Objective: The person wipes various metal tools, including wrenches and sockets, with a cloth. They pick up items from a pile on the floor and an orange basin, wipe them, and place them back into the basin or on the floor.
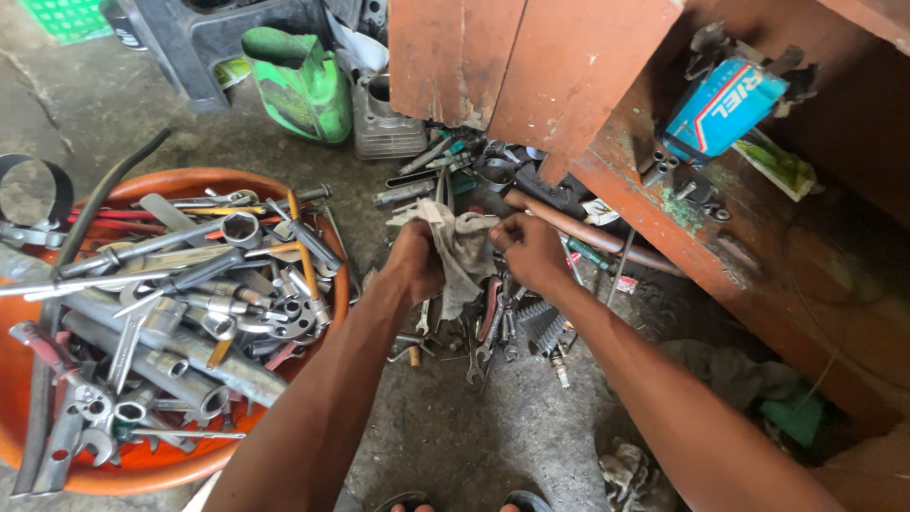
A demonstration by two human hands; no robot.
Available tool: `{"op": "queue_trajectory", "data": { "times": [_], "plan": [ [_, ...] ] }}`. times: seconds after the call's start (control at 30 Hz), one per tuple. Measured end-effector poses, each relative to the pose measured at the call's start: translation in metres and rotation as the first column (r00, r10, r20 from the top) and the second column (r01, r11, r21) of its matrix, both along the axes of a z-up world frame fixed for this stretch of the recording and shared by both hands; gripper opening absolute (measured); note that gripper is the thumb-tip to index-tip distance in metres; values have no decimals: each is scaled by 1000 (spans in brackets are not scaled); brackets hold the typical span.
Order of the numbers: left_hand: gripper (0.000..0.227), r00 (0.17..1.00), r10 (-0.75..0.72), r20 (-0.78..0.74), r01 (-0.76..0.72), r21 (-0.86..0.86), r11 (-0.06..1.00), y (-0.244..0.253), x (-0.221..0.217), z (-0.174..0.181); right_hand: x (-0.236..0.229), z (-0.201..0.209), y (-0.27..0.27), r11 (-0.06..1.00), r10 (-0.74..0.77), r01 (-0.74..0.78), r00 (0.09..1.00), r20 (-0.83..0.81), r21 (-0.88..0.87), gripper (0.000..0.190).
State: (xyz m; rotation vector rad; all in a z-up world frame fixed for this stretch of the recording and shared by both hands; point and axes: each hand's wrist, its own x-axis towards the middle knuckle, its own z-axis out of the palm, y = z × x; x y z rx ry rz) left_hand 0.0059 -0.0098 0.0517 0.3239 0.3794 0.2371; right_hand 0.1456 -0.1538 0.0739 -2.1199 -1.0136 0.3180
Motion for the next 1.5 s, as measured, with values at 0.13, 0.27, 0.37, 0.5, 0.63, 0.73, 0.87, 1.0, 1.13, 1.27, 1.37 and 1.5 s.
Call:
{"op": "queue_trajectory", "data": {
  "times": [0.13,0.27,0.37,0.5,0.63,0.73,0.87,1.0,1.13,1.27,1.37,1.5],
  "plan": [
    [30,988,-130,-80,139,124,982,-2,-5,-4,8,5,-4,991,-5,66,888,-460,117,19],
    [17,988,-31,-152,91,400,912,-6,6,-35,5,20,-5,982,-17,137,748,-664,130,17],
    [16,980,48,-194,61,520,852,-9,10,-46,-7,29,-1,972,-82,216,681,-728,93,18],
    [23,946,179,-272,-17,506,863,-22,12,-34,-23,20,9,970,50,134,708,-704,204,17],
    [22,880,232,-415,-11,470,883,-29,2,-16,-25,5,13,989,18,72,807,-590,130,17],
    [28,897,203,-391,-7,449,893,-24,-6,-10,-18,-2,17,994,-25,77,846,-533,77,18],
    [34,917,163,-364,-26,352,935,-7,-10,-1,-5,9,8,999,-38,27,972,-234,-47,21],
    [35,935,8,-355,134,373,918,-7,-7,17,-16,22,8,994,67,-66,998,5,-82,27],
    [30,909,123,-397,110,515,850,-29,12,28,-35,37,11,1000,-1,3,999,52,-26,63],
    [27,907,250,-339,-27,546,837,-26,22,13,-37,47,10,996,68,-74,990,121,49,66],
    [29,869,297,-397,-102,443,891,-18,30,3,-36,51,16,991,105,-112,990,94,78,59],
    [25,831,339,-441,-186,354,916,-8,33,-10,-40,51,15,985,122,-126,992,40,120,55]
  ]
}}
